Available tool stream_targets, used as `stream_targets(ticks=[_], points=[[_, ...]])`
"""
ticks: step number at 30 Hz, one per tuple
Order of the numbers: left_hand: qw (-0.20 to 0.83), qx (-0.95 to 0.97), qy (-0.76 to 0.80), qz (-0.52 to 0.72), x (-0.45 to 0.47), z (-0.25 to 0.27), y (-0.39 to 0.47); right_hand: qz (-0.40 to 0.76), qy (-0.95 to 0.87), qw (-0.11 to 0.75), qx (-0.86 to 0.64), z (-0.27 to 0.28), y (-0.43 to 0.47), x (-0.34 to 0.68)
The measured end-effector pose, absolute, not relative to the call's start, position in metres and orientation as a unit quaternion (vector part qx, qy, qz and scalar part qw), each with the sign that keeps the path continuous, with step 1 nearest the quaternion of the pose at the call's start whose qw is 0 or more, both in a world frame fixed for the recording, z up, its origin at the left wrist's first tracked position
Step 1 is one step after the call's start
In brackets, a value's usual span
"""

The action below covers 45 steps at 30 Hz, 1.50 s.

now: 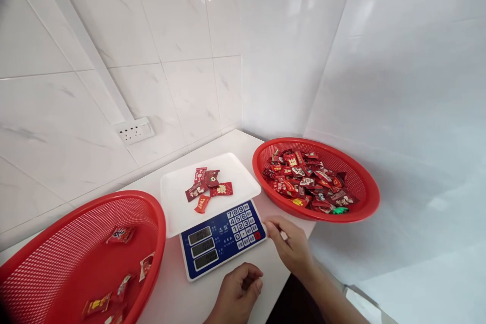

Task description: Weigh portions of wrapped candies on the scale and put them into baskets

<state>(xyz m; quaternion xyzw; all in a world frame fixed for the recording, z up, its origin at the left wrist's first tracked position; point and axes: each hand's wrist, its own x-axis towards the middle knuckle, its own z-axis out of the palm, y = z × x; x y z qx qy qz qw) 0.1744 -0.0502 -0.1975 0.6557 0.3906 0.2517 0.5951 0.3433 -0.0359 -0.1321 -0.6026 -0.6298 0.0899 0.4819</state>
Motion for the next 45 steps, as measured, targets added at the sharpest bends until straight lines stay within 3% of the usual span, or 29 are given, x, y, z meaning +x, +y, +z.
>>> stream_targets(ticks=[5, 11, 45], points=[[0.591, 0.661, 0.387, 0.251, 0.174, -0.195, -0.05, 0.105, -0.57, 0.456, -0.675, -0.201, -0.075, 0.35], [0.571, 0.689, 0.374, 0.242, 0.171, -0.184, -0.051, 0.023, -0.599, 0.432, -0.674, -0.23, -0.077, 0.341], [0.583, 0.691, 0.369, 0.215, 0.173, -0.184, -0.046, -0.055, -0.613, 0.463, -0.639, -0.235, -0.069, 0.336]])
